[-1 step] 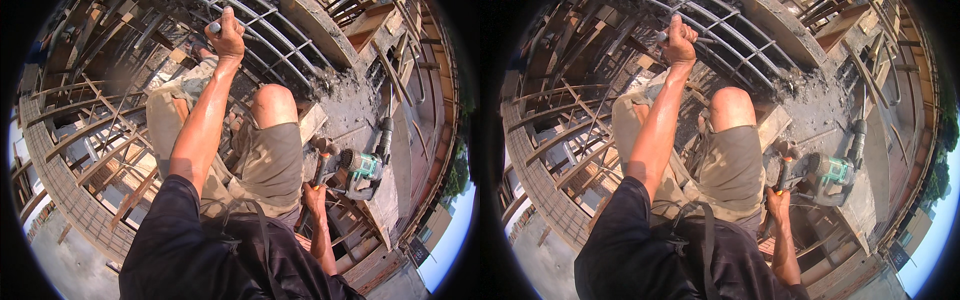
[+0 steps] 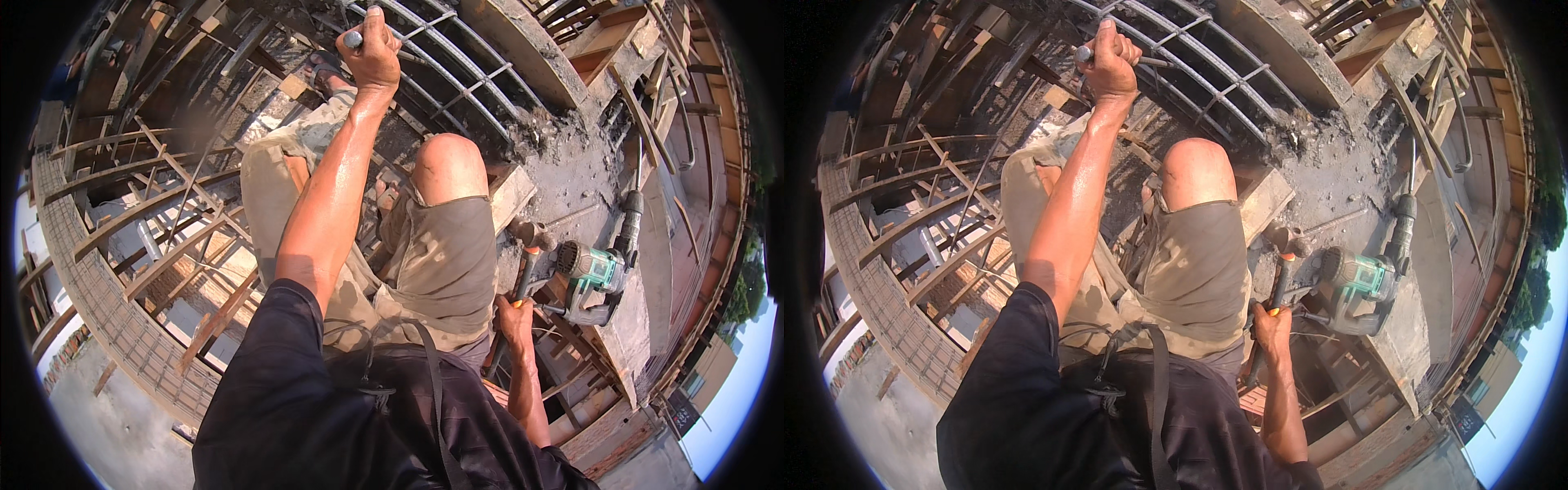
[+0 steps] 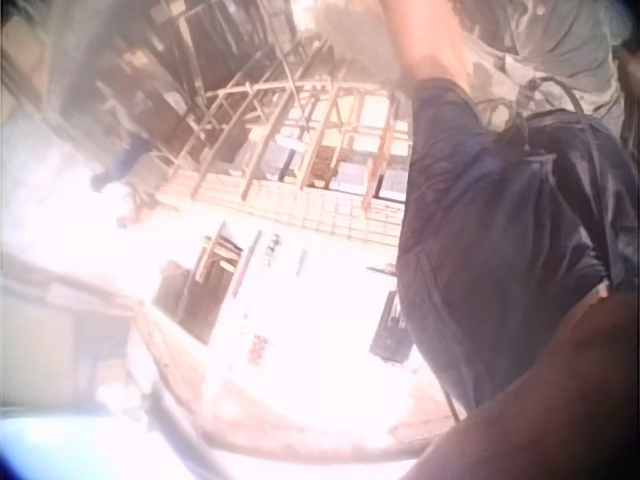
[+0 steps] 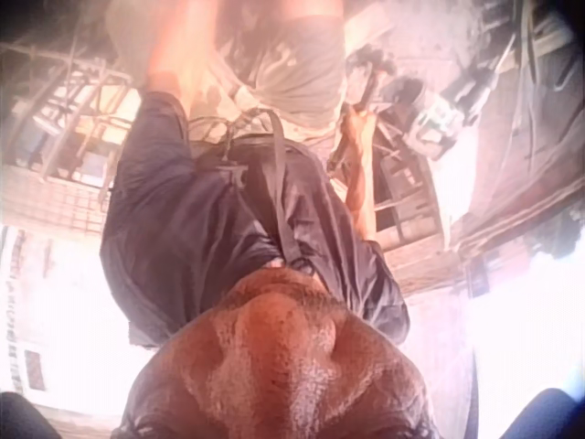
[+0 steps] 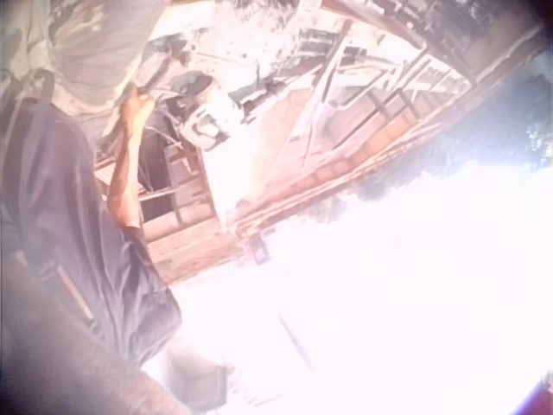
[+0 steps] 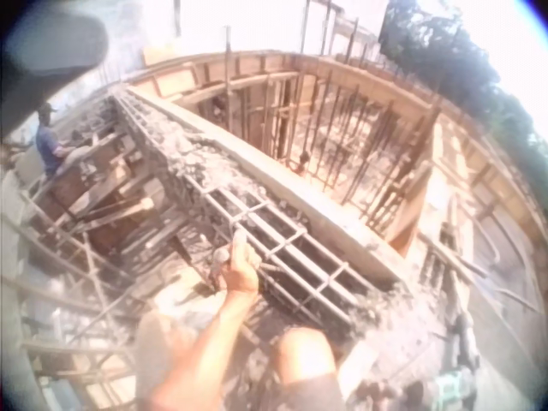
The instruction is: The person strikes a metal chisel with a hammer to break apart concrete from a beam while sitting on a construction structure.
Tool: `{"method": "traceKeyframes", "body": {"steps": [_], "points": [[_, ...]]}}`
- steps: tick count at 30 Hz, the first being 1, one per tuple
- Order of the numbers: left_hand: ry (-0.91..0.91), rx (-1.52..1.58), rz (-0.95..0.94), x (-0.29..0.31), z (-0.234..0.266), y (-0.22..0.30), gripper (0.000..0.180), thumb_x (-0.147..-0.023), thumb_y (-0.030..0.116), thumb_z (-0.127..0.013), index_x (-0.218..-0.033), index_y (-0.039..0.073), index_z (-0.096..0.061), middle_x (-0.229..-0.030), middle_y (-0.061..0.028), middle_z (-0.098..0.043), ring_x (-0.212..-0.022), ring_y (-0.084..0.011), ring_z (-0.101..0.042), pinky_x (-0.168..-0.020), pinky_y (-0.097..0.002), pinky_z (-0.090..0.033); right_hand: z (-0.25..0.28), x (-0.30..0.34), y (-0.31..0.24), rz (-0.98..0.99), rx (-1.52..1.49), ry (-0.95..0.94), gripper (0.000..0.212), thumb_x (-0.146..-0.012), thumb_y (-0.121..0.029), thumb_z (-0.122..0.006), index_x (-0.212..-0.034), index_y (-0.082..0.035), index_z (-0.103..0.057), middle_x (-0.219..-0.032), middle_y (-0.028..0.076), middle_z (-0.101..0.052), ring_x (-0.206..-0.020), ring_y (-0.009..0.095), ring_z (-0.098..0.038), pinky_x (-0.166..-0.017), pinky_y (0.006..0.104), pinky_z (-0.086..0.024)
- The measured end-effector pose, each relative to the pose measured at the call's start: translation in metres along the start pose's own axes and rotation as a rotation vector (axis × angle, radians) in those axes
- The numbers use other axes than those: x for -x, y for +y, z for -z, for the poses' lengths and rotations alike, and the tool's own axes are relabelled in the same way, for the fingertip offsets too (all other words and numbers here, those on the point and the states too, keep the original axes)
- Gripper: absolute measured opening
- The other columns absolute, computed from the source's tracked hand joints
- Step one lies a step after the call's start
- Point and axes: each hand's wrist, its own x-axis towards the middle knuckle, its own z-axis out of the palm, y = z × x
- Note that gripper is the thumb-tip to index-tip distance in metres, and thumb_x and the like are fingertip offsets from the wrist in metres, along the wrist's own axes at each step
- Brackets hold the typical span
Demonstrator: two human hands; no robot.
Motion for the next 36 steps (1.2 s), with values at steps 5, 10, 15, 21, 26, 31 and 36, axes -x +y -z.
{"method": "traceKeyframes", "body": {"steps": [5,10,15,21,26,31,36], "points": [[0.007,0.096,0.044,0.004,0.022,0.002,0.050,-0.095,0.030,-0.059,-0.053,0.010,-0.041,-0.049,0.0041,-0.032,-0.046,-0.0075,-0.029,-0.046,-0.0332,-0.027,0.005,0.005,0.001,0.065,0.067,0.062,0.028,-0.087,-0.018,-0.068,-0.069,-0.001,-0.054,-0.055,0.002,-0.052,-0.045,0.010,-0.049,-0.043,0.0279,-0.040],[0.131,-0.021,-0.060,0.015,-0.015,0.007,0.051,-0.093,0.023,-0.060,-0.050,0.009,-0.036,-0.047,0.0025,-0.033,-0.044,-0.0106,-0.031,-0.046,-0.0333,-0.031,0.010,0.026,-0.025,0.281,0.081,0.057,0.027,-0.090,-0.023,-0.068,-0.081,0.000,-0.057,-0.059,0.001,-0.052,-0.048,0.008,-0.047,-0.045,0.0281,-0.038],[0.195,-0.508,-0.083,0.013,-0.028,0.028,0.050,-0.096,0.028,-0.053,-0.055,0.000,-0.054,-0.048,-0.0136,-0.049,-0.046,-0.0251,-0.047,-0.051,-0.0402,-0.036,0.021,0.064,-0.075,0.427,0.049,0.113,0.024,-0.090,-0.021,-0.070,-0.087,0.000,-0.058,-0.061,-0.002,-0.049,-0.051,0.006,-0.044,-0.045,0.0231,-0.034],[0.104,-0.231,-0.021,0.029,0.004,-0.004,0.055,-0.095,0.031,-0.053,-0.050,0.004,-0.037,-0.047,0.0040,-0.030,-0.050,-0.0070,-0.029,-0.047,-0.0361,-0.021,0.008,0.100,-0.180,0.684,-0.040,0.104,0.026,-0.087,-0.024,-0.073,-0.089,-0.001,-0.060,-0.061,-0.002,-0.052,-0.051,0.005,-0.047,-0.045,0.0222,-0.037],[0.129,-0.133,0.078,0.031,0.004,0.012,0.053,-0.093,0.029,-0.055,-0.049,0.004,-0.040,-0.046,0.0048,-0.037,-0.044,-0.0081,-0.034,-0.043,-0.0333,-0.025,-0.005,0.113,-0.223,0.793,-0.024,0.058,0.023,-0.086,-0.021,-0.074,-0.086,-0.001,-0.062,-0.061,-0.003,-0.053,-0.052,0.005,-0.047,-0.046,0.0218,-0.037],[0.152,-0.072,0.053,0.024,0.014,0.022,0.051,-0.093,0.030,-0.058,-0.050,0.005,-0.045,-0.048,0.0037,-0.043,-0.045,-0.0057,-0.038,-0.043,-0.0317,-0.029,-0.015,0.120,-0.233,0.817,-0.058,0.000,0.021,-0.086,-0.018,-0.073,-0.085,-0.001,-0.062,-0.059,-0.003,-0.052,-0.049,0.004,-0.047,-0.045,0.0212,-0.035],[0.227,0.001,0.031,0.025,0.002,0.016,0.052,-0.093,0.031,-0.063,-0.051,0.005,-0.047,-0.048,0.0044,-0.043,-0.047,-0.0059,-0.039,-0.044,-0.0308,-0.029,-0.021,0.123,-0.245,0.817,-0.109,-0.032,0.020,-0.087,-0.018,-0.073,-0.086,0.000,-0.062,-0.057,-0.003,-0.052,-0.047,0.004,-0.046,-0.043,0.0207,-0.034]]}}
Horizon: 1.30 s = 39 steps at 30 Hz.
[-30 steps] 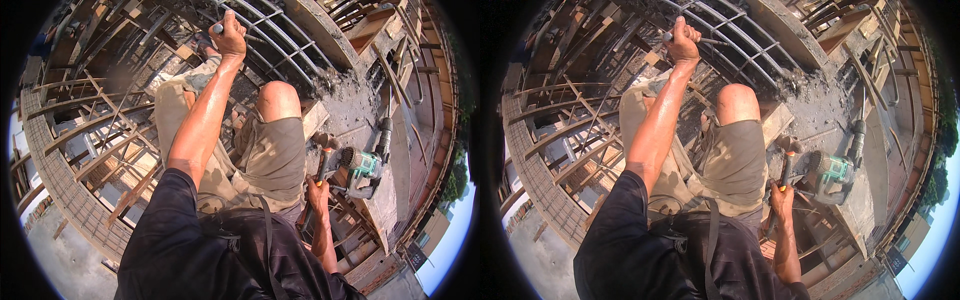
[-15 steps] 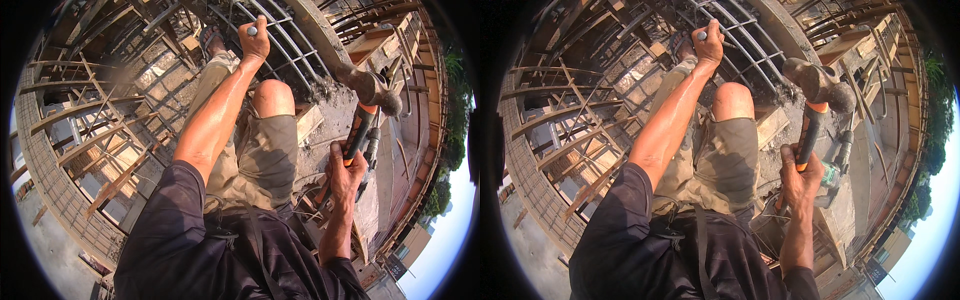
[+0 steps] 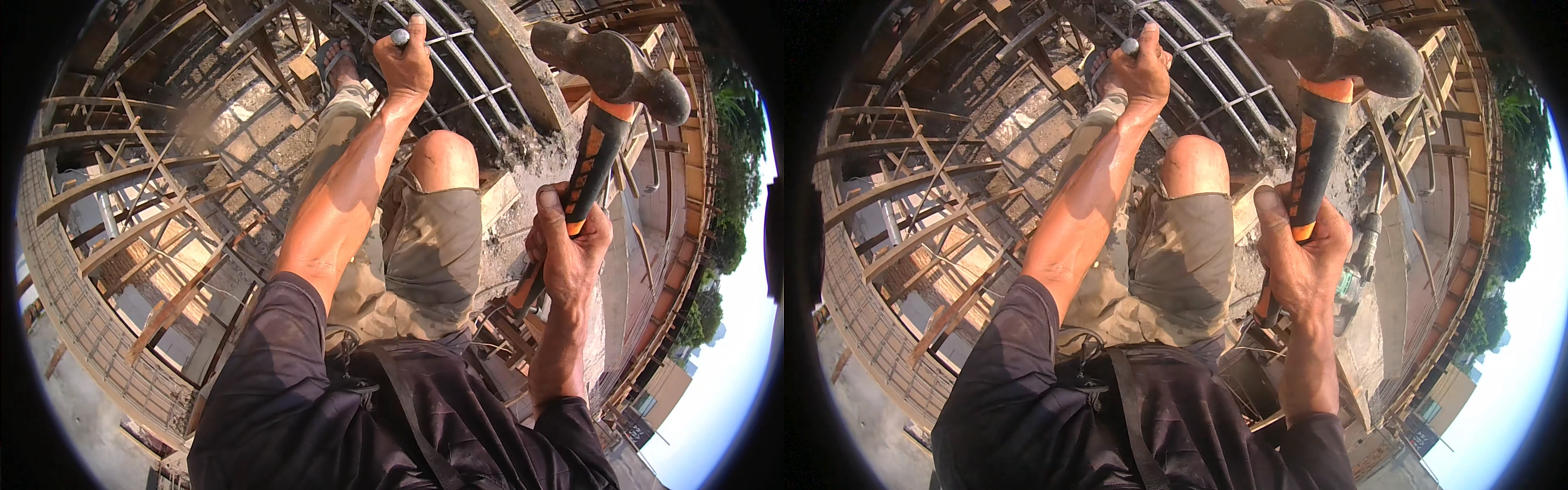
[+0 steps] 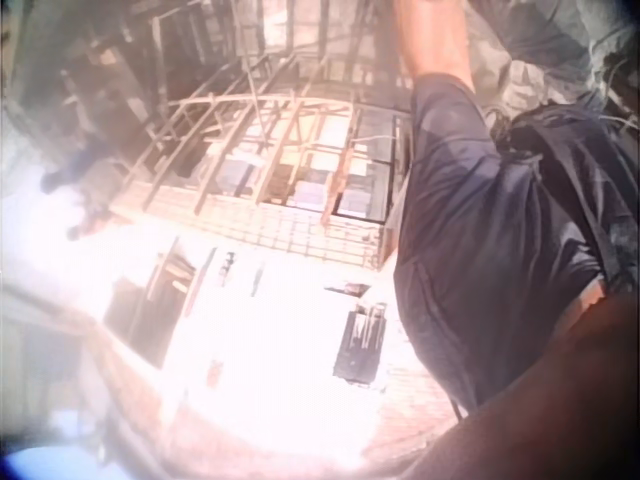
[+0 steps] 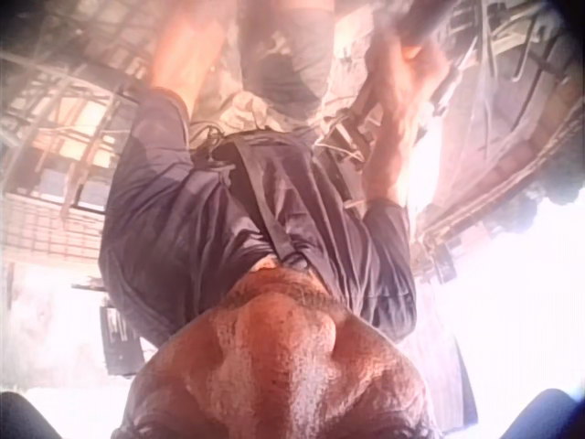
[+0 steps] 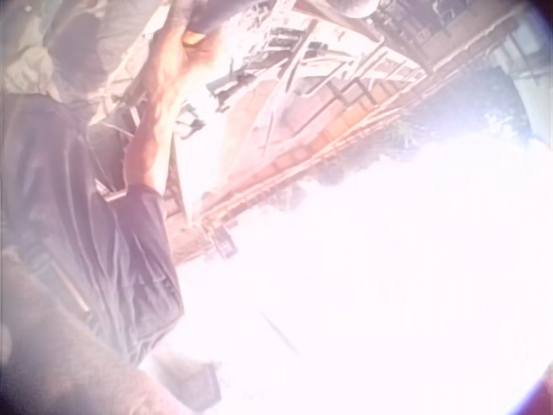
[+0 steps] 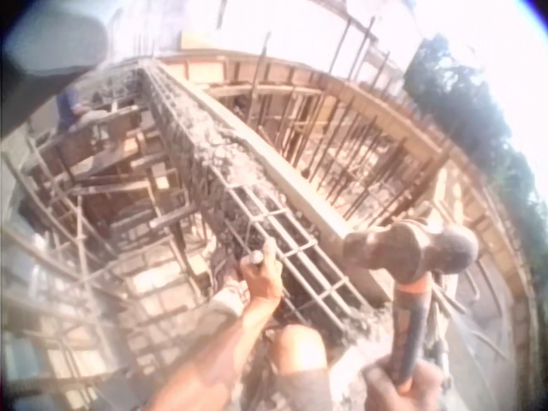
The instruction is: The person strikes a metal chisel with a hammer to break apart concrete from a beam while sitting on a construction structure.
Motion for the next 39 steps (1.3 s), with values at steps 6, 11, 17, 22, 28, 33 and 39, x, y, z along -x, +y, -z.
{"method": "traceKeyframes", "body": {"steps": [6,11,17,22,28,33,39], "points": [[0.095,-0.091,-0.023,0.003,-0.009,-0.014,0.056,-0.094,0.032,-0.062,-0.049,0.005,-0.043,-0.047,0.0065,-0.038,-0.049,-0.0049,-0.033,-0.045,-0.0321,-0.023,-0.004,-0.005,0.005,-0.033,0.034,-0.008,0.019,-0.088,-0.018,-0.072,-0.086,0.000,-0.063,-0.058,-0.003,-0.052,-0.048,0.004,-0.046,-0.043,0.0205,-0.034],[0.110,-0.100,-0.048,0.004,-0.019,-0.013,0.056,-0.095,0.031,-0.062,-0.049,0.005,-0.044,-0.048,0.0070,-0.033,-0.051,-0.0054,-0.029,-0.047,-0.0332,-0.022,-0.002,-0.009,0.016,0.036,0.092,-0.083,0.020,-0.091,-0.018,-0.068,-0.092,0.000,-0.060,-0.057,-0.002,-0.050,-0.046,0.004,-0.045,-0.041,0.0213,-0.036],[-0.046,-0.361,-0.039,0.032,-0.019,-0.011,0.054,-0.094,0.034,-0.062,-0.054,0.000,-0.048,-0.048,-0.0001,-0.033,-0.050,-0.0070,-0.031,-0.045,-0.0326,-0.026,-0.013,-0.014,-0.015,0.049,0.085,-0.073,0.022,-0.088,-0.020,-0.072,-0.090,0.000,-0.063,-0.059,-0.002,-0.053,-0.050,0.005,-0.048,-0.045,0.0224,-0.037],[-0.185,-0.441,0.084,0.053,-0.043,0.000,0.046,-0.093,0.030,-0.062,-0.062,-0.002,-0.053,-0.050,-0.0161,-0.044,-0.043,-0.0148,-0.036,-0.043,-0.0371,-0.034,-0.012,-0.025,-0.012,0.199,-0.038,0.004,0.018,-0.094,-0.014,-0.064,-0.083,-0.005,-0.054,-0.054,-0.004,-0.045,-0.043,0.003,-0.038,-0.038,0.0204,-0.029],[-0.254,-0.384,0.037,0.040,-0.039,-0.010,0.048,-0.095,0.032,-0.059,-0.061,0.000,-0.051,-0.050,-0.0134,-0.037,-0.050,-0.0158,-0.029,-0.045,-0.0368,-0.033,-0.013,-0.058,0.045,-0.099,0.703,-0.056,0.049,-0.087,-0.047,-0.070,-0.071,-0.002,-0.056,-0.056,0.000,-0.049,-0.052,0.010,-0.046,-0.049,0.0282,-0.037],[-0.248,-0.450,0.097,0.039,-0.035,-0.013,0.048,-0.095,0.032,-0.059,-0.061,-0.001,-0.053,-0.049,-0.0124,-0.041,-0.045,-0.0169,-0.036,-0.045,-0.0374,-0.034,-0.023,-0.032,-0.029,0.205,0.169,0.072,0.028,-0.093,-0.022,-0.066,-0.076,-0.009,-0.048,-0.052,-0.004,-0.042,-0.041,0.003,-0.037,-0.037,0.0209,-0.026],[-0.319,-0.483,0.000,0.038,-0.037,-0.011,0.048,-0.092,0.032,-0.065,-0.061,0.000,-0.047,-0.050,-0.0086,-0.037,-0.050,-0.0116,-0.034,-0.045,-0.0352,-0.033,-0.020,-0.050,-0.015,0.573,-0.155,-0.012,0.040,-0.101,-0.022,-0.049,-0.065,-0.011,-0.039,-0.049,-0.003,-0.036,-0.039,0.006,-0.031,-0.038,0.0249,-0.029]]}}
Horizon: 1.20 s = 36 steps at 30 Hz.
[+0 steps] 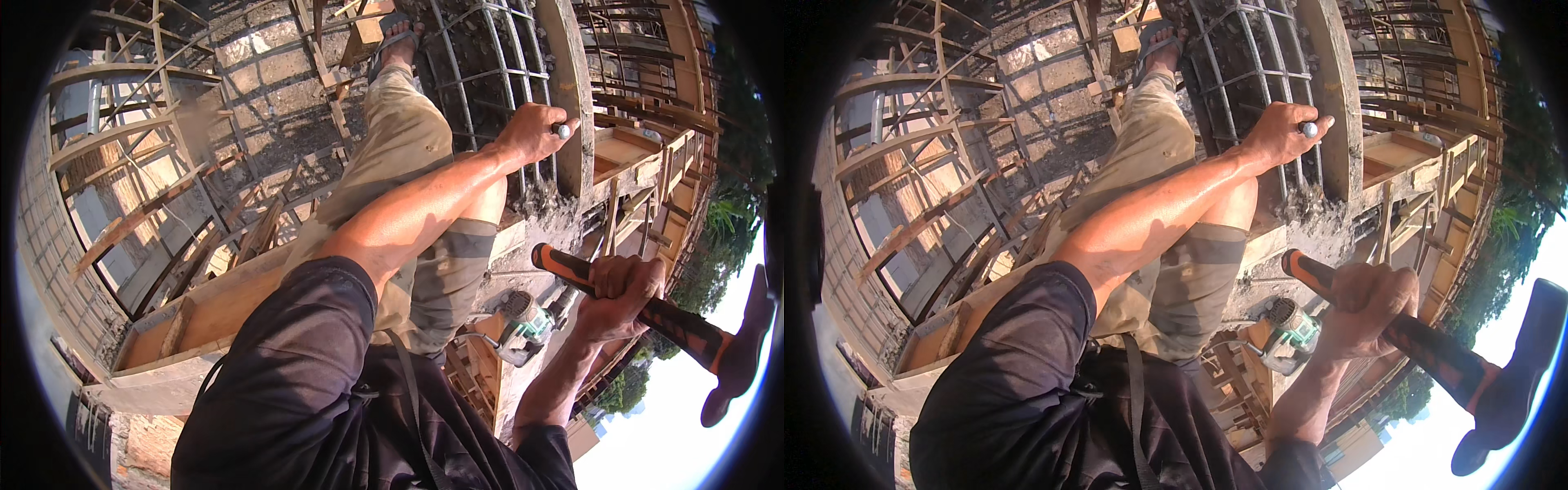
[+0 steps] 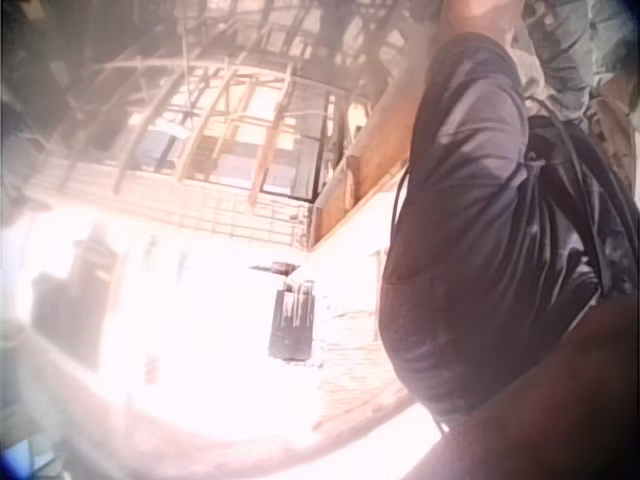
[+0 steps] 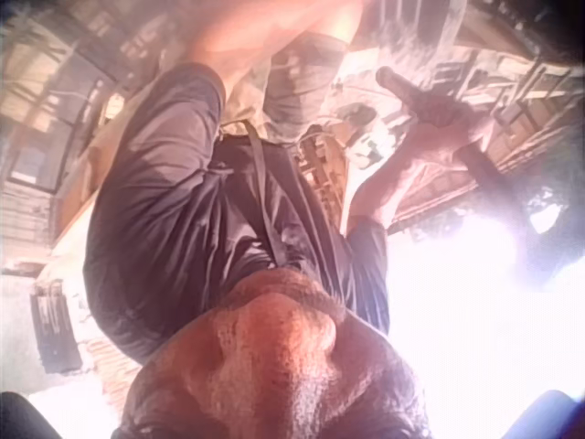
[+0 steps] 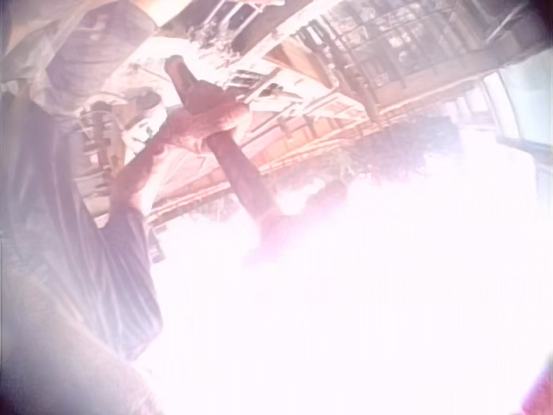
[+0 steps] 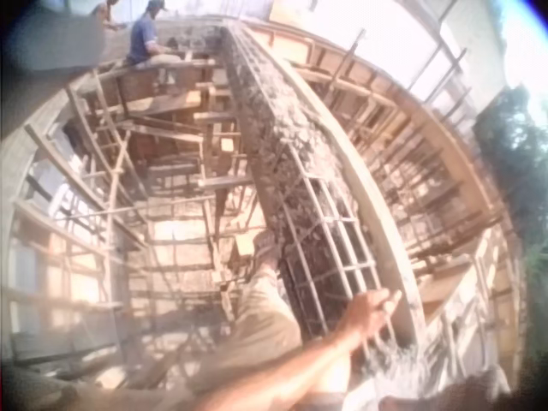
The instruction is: The person strikes a metal chisel with a hammer to break apart concrete from a beam while sitting on a construction structure.
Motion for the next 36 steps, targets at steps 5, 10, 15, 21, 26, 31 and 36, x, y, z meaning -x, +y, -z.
{"method": "traceKeyframes", "body": {"steps": [5,10,15,21,26,31,36], "points": [[-0.143,0.107,0.034,0.000,0.001,-0.020,0.037,-0.086,0.029,-0.071,-0.068,0.000,-0.056,-0.058,-0.0206,-0.051,-0.051,-0.0298,-0.050,-0.052,-0.0427,-0.039,0.016,0.038,0.058,-0.747,0.780,-0.187,0.040,-0.089,-0.035,-0.067,-0.069,-0.002,-0.055,-0.055,0.000,-0.049,-0.051,0.009,-0.046,-0.048,0.0290,-0.038],[-0.169,-0.006,0.034,0.007,0.002,-0.014,0.038,-0.084,0.032,-0.071,-0.070,0.000,-0.056,-0.057,-0.0166,-0.051,-0.050,-0.0233,-0.045,-0.052,-0.0402,-0.040,-0.006,0.011,-0.031,-0.377,0.425,0.054,0.032,-0.091,-0.021,-0.068,-0.069,-0.009,-0.047,-0.051,-0.004,-0.042,-0.041,0.004,-0.038,-0.038,0.0203,-0.029],[-0.158,0.010,0.040,0.006,0.005,-0.009,0.042,-0.085,0.033,-0.071,-0.067,0.000,-0.052,-0.055,-0.0134,-0.047,-0.051,-0.0191,-0.039,-0.051,-0.0384,-0.038,0.000,-0.013,-0.046,0.009,-0.128,0.118,0.043,-0.102,-0.023,-0.047,-0.062,-0.013,-0.033,-0.048,-0.005,-0.027,-0.039,0.006,-0.023,-0.038,0.0242,-0.023],[-0.310,-0.036,0.013,0.005,0.010,-0.029,0.035,-0.082,0.033,-0.073,-0.072,0.001,-0.062,-0.061,-0.0164,-0.055,-0.052,-0.0272,-0.051,-0.053,-0.0405,-0.041,0.032,0.058,0.075,-0.755,0.746,-0.280,0.035,-0.090,-0.028,-0.068,-0.069,-0.007,-0.049,-0.052,-0.004,-0.044,-0.042,0.005,-0.037,-0.040,0.0241,-0.029],[-0.184,-0.029,0.144,0.005,0.025,-0.012,0.048,-0.088,0.035,-0.063,-0.058,-0.001,-0.053,-0.051,-0.0112,-0.044,-0.049,-0.0190,-0.038,-0.051,-0.0400,-0.035,0.025,0.073,0.049,-0.918,0.564,-0.167,0.033,-0.087,-0.029,-0.069,-0.072,-0.005,-0.053,-0.054,-0.003,-0.046,-0.043,0.006,-0.042,-0.040,0.0245,-0.033],[0.160,0.019,0.214,-0.029,0.056,-0.016,0.052,-0.088,0.036,-0.065,-0.054,0.001,-0.050,-0.045,-0.0012,-0.040,-0.047,-0.0086,-0.038,-0.046,-0.0365,-0.032,0.046,0.075,0.032,-0.862,0.613,-0.101,0.035,-0.086,-0.030,-0.069,-0.073,-0.001,-0.057,-0.054,-0.001,-0.050,-0.045,0.008,-0.046,-0.042,0.0255,-0.037],[0.257,0.133,0.112,-0.026,0.052,-0.005,0.055,-0.091,0.041,-0.066,-0.050,0.006,-0.051,-0.045,0.0052,-0.041,-0.048,-0.0051,-0.038,-0.045,-0.0327,-0.029,0.051,0.076,0.013,-0.834,0.506,-0.008,0.034,-0.086,-0.029,-0.072,-0.073,-0.001,-0.057,-0.055,0.000,-0.051,-0.045,0.008,-0.046,-0.042,0.0250,-0.036]]}}
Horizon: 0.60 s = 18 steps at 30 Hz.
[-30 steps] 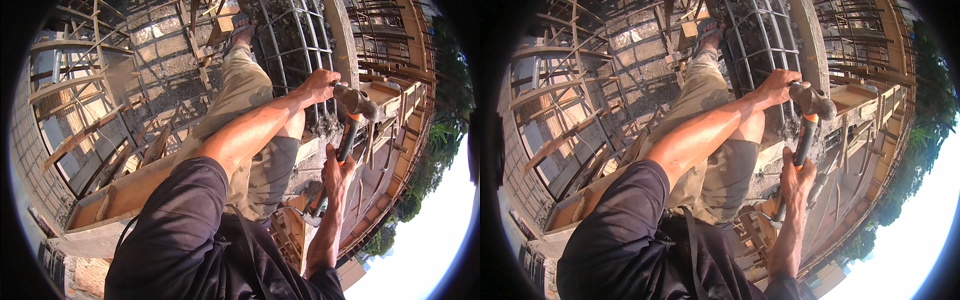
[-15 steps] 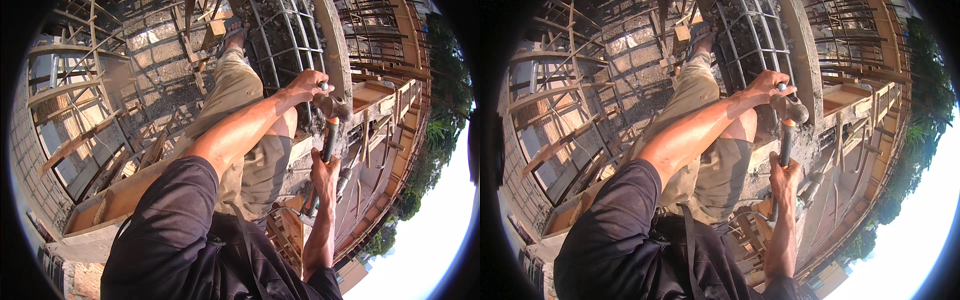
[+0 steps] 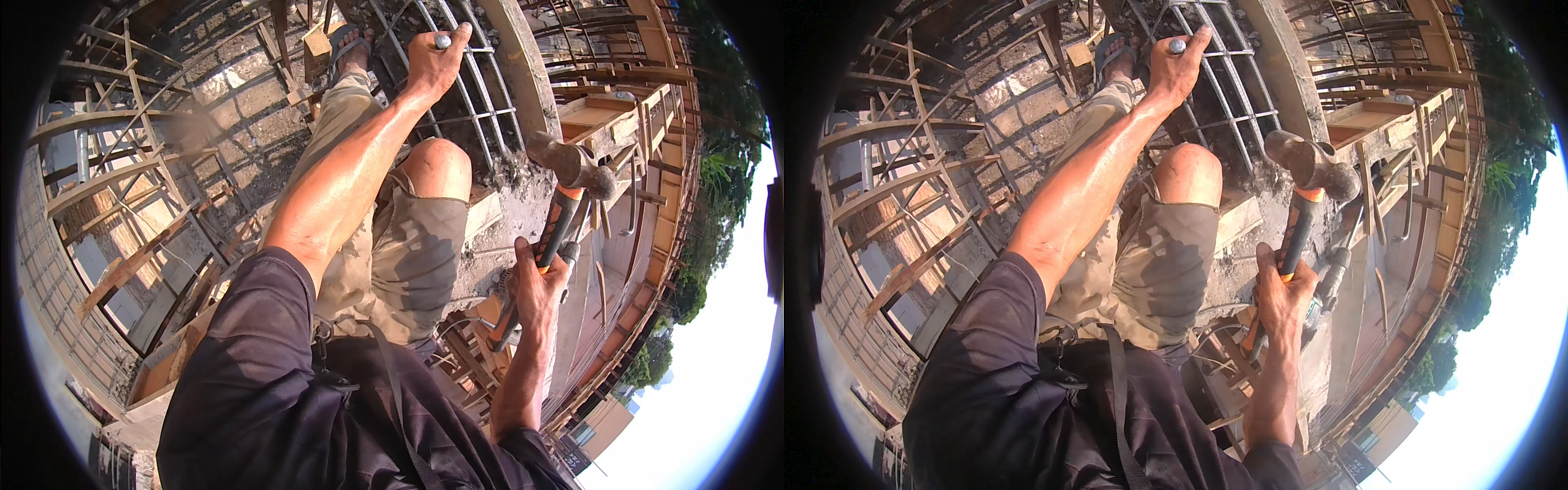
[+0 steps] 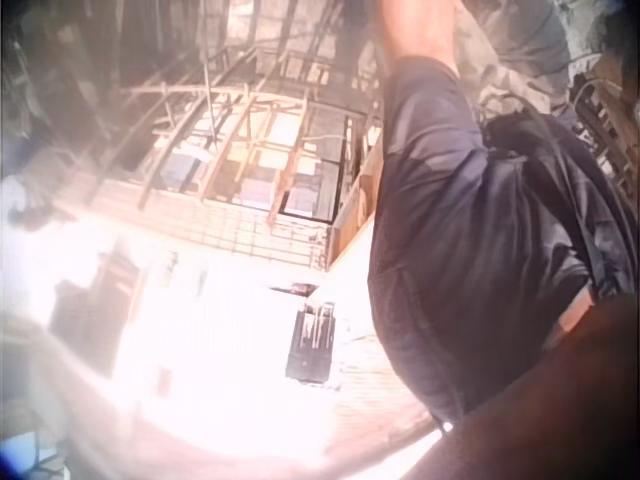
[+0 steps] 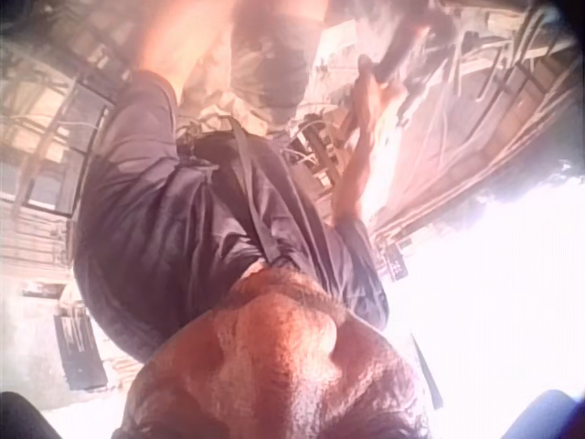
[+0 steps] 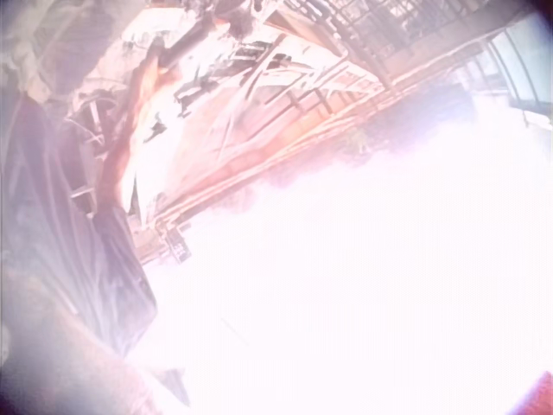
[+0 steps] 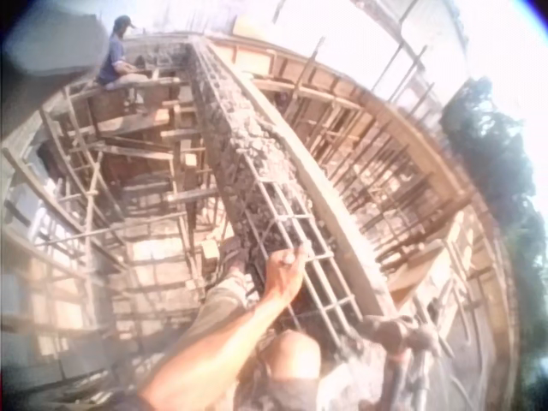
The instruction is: The person strikes a metal chisel with a hammer to break apart concrete from a beam while sitting on a construction structure.
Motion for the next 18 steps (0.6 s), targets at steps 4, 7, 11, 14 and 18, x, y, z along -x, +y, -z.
{"method": "traceKeyframes", "body": {"steps": [4,7,11,14,18], "points": [[-0.106,-0.044,0.040,0.028,-0.017,-0.013,0.056,-0.091,0.042,-0.065,-0.052,0.006,-0.046,-0.051,0.0076,-0.034,-0.053,-0.0060,-0.033,-0.048,-0.0312,-0.027,0.001,0.007,-0.032,0.134,-0.137,0.019,0.028,-0.087,-0.020,-0.072,-0.075,-0.003,-0.054,-0.055,-0.001,-0.049,-0.043,0.007,-0.044,-0.040,0.0241,-0.035],[-0.259,-0.260,0.009,0.046,-0.027,-0.017,0.045,-0.088,0.034,-0.068,-0.059,0.001,-0.057,-0.049,-0.0043,-0.048,-0.049,-0.0094,-0.043,-0.046,-0.0364,-0.036,-0.002,0.006,-0.064,0.425,-0.256,0.128,0.033,-0.091,-0.018,-0.068,-0.068,-0.011,-0.046,-0.050,-0.004,-0.039,-0.039,0.005,-0.035,-0.037,0.0219,-0.028],[-0.323,-0.084,0.063,0.055,-0.033,-0.005,0.039,-0.087,0.029,-0.070,-0.065,0.000,-0.057,-0.052,-0.0069,-0.047,-0.050,-0.0104,-0.046,-0.047,-0.0367,-0.039,-0.018,-0.032,-0.059,0.630,-0.415,0.062,0.036,-0.096,-0.020,-0.062,-0.066,-0.010,-0.043,-0.050,-0.005,-0.035,-0.040,0.004,-0.031,-0.037,0.0228,-0.026],[-0.319,-0.136,-0.111,0.047,-0.033,-0.024,0.034,-0.079,0.021,-0.073,-0.063,0.002,-0.050,-0.055,-0.0080,-0.039,-0.054,-0.0115,-0.040,-0.050,-0.0353,-0.037,-0.044,-0.064,-0.017,0.261,0.094,-0.039,0.037,-0.093,-0.025,-0.062,-0.066,-0.004,-0.048,-0.053,-0.002,-0.043,-0.046,0.007,-0.039,-0.044,0.0274,-0.032],[-0.425,-0.110,-0.056,0.048,-0.036,-0.037,0.031,-0.078,0.017,-0.070,-0.065,0.001,-0.048,-0.056,-0.0129,-0.039,-0.055,-0.0110,-0.036,-0.052,-0.0365,-0.038,-0.041,-0.053,-0.022,0.101,0.302,-0.071,0.035,-0.089,-0.031,-0.065,-0.073,0.000,-0.057,-0.054,0.000,-0.049,-0.049,0.009,-0.045,-0.047,0.0293,-0.037]]}}
